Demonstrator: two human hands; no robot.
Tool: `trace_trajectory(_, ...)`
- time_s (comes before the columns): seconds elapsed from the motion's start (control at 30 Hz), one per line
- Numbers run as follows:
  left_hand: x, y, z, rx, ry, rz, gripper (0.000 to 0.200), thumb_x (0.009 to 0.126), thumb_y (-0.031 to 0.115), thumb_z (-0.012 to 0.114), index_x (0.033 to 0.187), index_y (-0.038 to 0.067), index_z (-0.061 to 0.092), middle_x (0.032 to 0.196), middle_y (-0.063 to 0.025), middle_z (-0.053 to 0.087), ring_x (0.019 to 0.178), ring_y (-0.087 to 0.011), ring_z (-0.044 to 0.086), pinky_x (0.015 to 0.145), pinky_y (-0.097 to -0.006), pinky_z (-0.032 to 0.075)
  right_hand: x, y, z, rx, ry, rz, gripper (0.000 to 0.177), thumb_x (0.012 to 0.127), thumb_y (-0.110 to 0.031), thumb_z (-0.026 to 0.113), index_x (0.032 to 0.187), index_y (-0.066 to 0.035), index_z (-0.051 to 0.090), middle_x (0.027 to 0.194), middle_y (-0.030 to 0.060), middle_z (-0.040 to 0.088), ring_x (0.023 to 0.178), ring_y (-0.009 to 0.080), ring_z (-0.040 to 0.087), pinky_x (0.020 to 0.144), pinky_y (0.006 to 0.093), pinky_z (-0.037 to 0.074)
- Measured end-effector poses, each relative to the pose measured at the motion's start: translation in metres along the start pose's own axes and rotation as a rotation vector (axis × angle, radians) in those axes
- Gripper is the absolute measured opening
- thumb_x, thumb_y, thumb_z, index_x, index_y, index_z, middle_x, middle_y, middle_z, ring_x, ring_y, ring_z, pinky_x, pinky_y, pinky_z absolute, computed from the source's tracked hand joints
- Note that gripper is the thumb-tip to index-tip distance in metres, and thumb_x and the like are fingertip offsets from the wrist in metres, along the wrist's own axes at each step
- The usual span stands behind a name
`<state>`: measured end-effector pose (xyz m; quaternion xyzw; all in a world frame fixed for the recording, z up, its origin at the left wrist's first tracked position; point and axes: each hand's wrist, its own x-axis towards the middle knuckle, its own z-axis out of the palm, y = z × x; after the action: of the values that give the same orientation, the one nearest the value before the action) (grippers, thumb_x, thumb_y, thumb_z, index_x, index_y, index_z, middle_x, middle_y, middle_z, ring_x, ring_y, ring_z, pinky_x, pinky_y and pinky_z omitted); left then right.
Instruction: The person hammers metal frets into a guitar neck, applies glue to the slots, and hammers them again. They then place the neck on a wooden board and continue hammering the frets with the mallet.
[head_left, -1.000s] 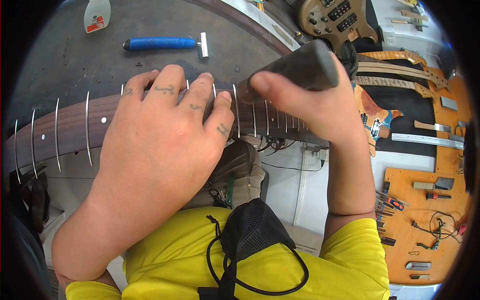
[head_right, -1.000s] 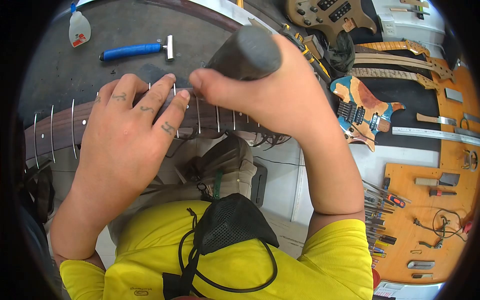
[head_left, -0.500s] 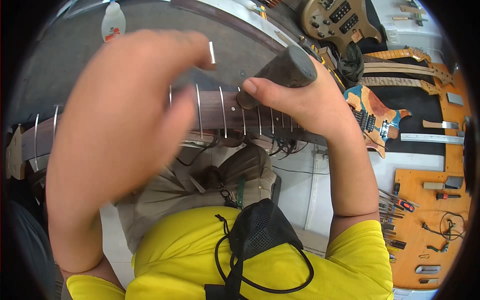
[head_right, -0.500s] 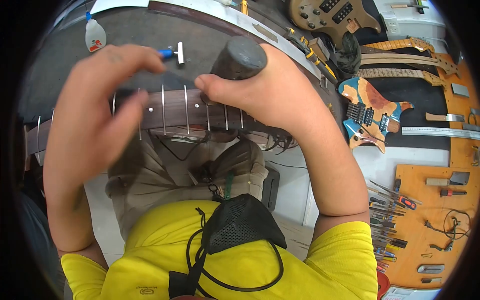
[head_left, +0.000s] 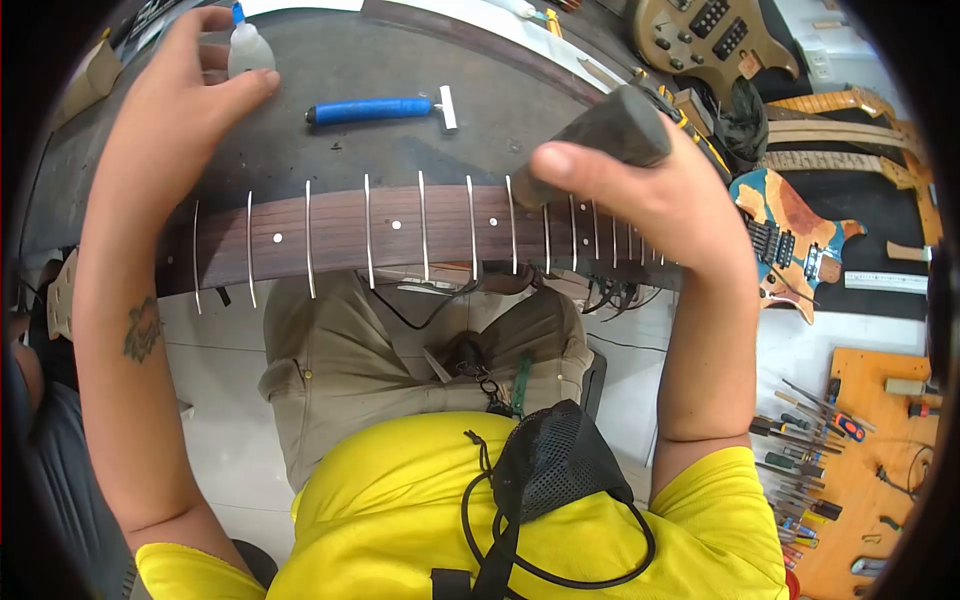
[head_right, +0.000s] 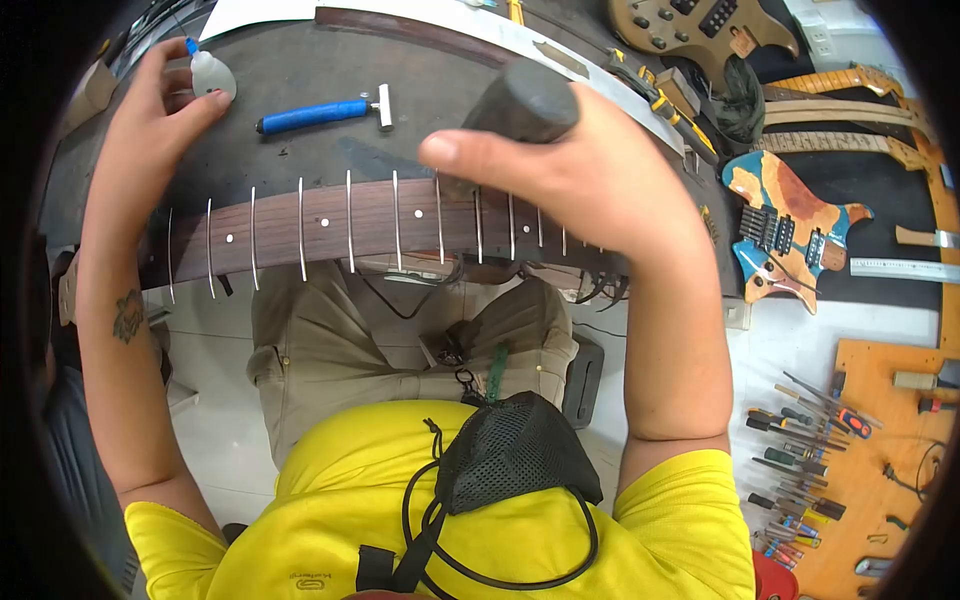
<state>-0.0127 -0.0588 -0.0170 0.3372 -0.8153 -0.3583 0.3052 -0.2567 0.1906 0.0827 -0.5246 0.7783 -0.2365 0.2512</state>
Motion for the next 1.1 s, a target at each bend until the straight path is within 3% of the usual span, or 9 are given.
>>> trace_trajectory(0.17, 0.011, -0.014, 0.000, 0.164, -0.095, 0.026, 0.040, 0.102, 0.023, 0.071, 0.131, -0.004, 0.065, 0.116, -0.0088, 0.072, 0.105, -0.0140, 0.065, 0.094, -0.0306, 0.051, 0.011, 0.004, -0.015, 0.146, 0.024, 0.089, 0.041, 0.092, -0.045, 0.085, 0.087, -0.005, 0.075, 0.072, -0.0053, 0.060, 0.062, 0.0056, 0.050, 0.056, 0.0258, 0.038)
trace_trajectory(0.23, 0.010, -0.012, 0.003, -0.112, -0.039, 0.188, 0.040, 0.104, 0.025, 0.071, 0.132, -0.002, 0.065, 0.118, -0.0075, 0.072, 0.101, -0.0139, 0.065, 0.094, -0.0309, 0.051, 0.015, 0.007, -0.013, 0.017, 0.028, 0.041, 0.045, 0.091, -0.048, 0.084, 0.096, -0.005, 0.073, 0.075, 0.0008, 0.064, 0.057, 0.0044, 0.048, 0.050, 0.0215, 0.034)
trace_trajectory(0.27, 0.007, -0.007, -0.002, -0.153, -0.039, 0.199, 0.040, 0.105, 0.024, 0.068, 0.135, -0.003, 0.063, 0.118, -0.0102, 0.072, 0.098, -0.0131, 0.067, 0.093, -0.0295, 0.053, 0.016, 0.012, -0.016, 0.042, 0.056, 0.183, 0.044, 0.090, -0.048, 0.085, 0.095, -0.005, 0.073, 0.077, 0.0007, 0.065, 0.060, 0.0040, 0.050, 0.050, 0.0206, 0.035)
trace_trajectory(0.43, -0.034, 0.042, -0.016, -0.511, -0.173, 0.071, 0.041, 0.105, 0.022, 0.067, 0.137, -0.003, 0.060, 0.120, -0.0140, 0.071, 0.098, -0.0128, 0.067, 0.090, -0.0280, 0.055, 0.045, 0.027, -0.024, 0.185, -0.067, 0.115, 0.042, 0.087, -0.045, 0.087, 0.099, -0.007, 0.073, 0.082, -0.0007, 0.067, 0.065, 0.0039, 0.055, 0.052, 0.0185, 0.039)
trace_trajectory(0.53, -0.055, 0.052, -0.003, -0.751, -0.173, -0.036, 0.041, 0.105, 0.021, 0.066, 0.138, -0.003, 0.058, 0.121, -0.0163, 0.071, 0.098, -0.0126, 0.067, 0.088, -0.0272, 0.057, 0.055, 0.029, -0.028, 0.026, -0.220, 0.102, 0.046, 0.084, -0.042, 0.089, 0.109, -0.006, 0.075, 0.087, 0.0008, 0.071, 0.072, 0.0061, 0.062, 0.058, 0.0205, 0.047)
trace_trajectory(0.7, -0.066, 0.043, 0.007, -0.839, -0.134, -0.100, 0.042, 0.104, 0.014, 0.061, 0.141, -0.002, 0.052, 0.125, -0.0254, 0.069, 0.089, -0.0117, 0.065, 0.073, -0.0250, 0.059, 0.056, 0.042, -0.021, 0.118, -0.112, 0.091, 0.043, 0.083, -0.037, 0.090, 0.106, -0.004, 0.076, 0.086, 0.0007, 0.071, 0.073, 0.0089, 0.065, 0.061, 0.0227, 0.049)
trace_trajectory(0.97, -0.059, 0.049, 0.015, -0.658, -0.152, -0.080, 0.044, 0.101, 0.018, 0.062, 0.140, -0.003, 0.059, 0.120, -0.0169, 0.072, 0.086, -0.0063, 0.061, 0.064, -0.0173, 0.040, 0.062, 0.058, -0.021, 0.032, -0.136, 0.057, 0.041, 0.080, -0.037, 0.090, 0.100, -0.004, 0.077, 0.081, 0.0012, 0.070, 0.069, 0.0084, 0.062, 0.059, 0.0227, 0.048)
trace_trajectory(1.03, -0.054, 0.051, 0.020, -0.679, -0.189, -0.063, 0.044, 0.100, 0.019, 0.061, 0.138, -0.004, 0.060, 0.116, -0.0149, 0.072, 0.085, -0.0063, 0.060, 0.064, -0.0188, 0.040, 0.068, 0.057, -0.019, -0.003, -0.170, 0.054, 0.043, 0.081, -0.044, 0.086, 0.095, -0.004, 0.079, 0.078, 0.0050, 0.072, 0.068, 0.0147, 0.066, 0.060, 0.0283, 0.052)
trace_trajectory(1.1, -0.051, 0.059, 0.028, -0.672, -0.236, -0.045, 0.044, 0.099, 0.018, 0.061, 0.137, -0.004, 0.061, 0.114, -0.0141, 0.072, 0.085, -0.0061, 0.060, 0.064, -0.0189, 0.039, 0.078, 0.058, -0.010, 0.549, -0.424, -0.297, 0.075, 0.084, -0.024, 0.090, 0.146, 0.004, 0.057, 0.134, 0.0163, 0.069, 0.121, 0.0230, 0.063, 0.104, 0.0369, 0.052)
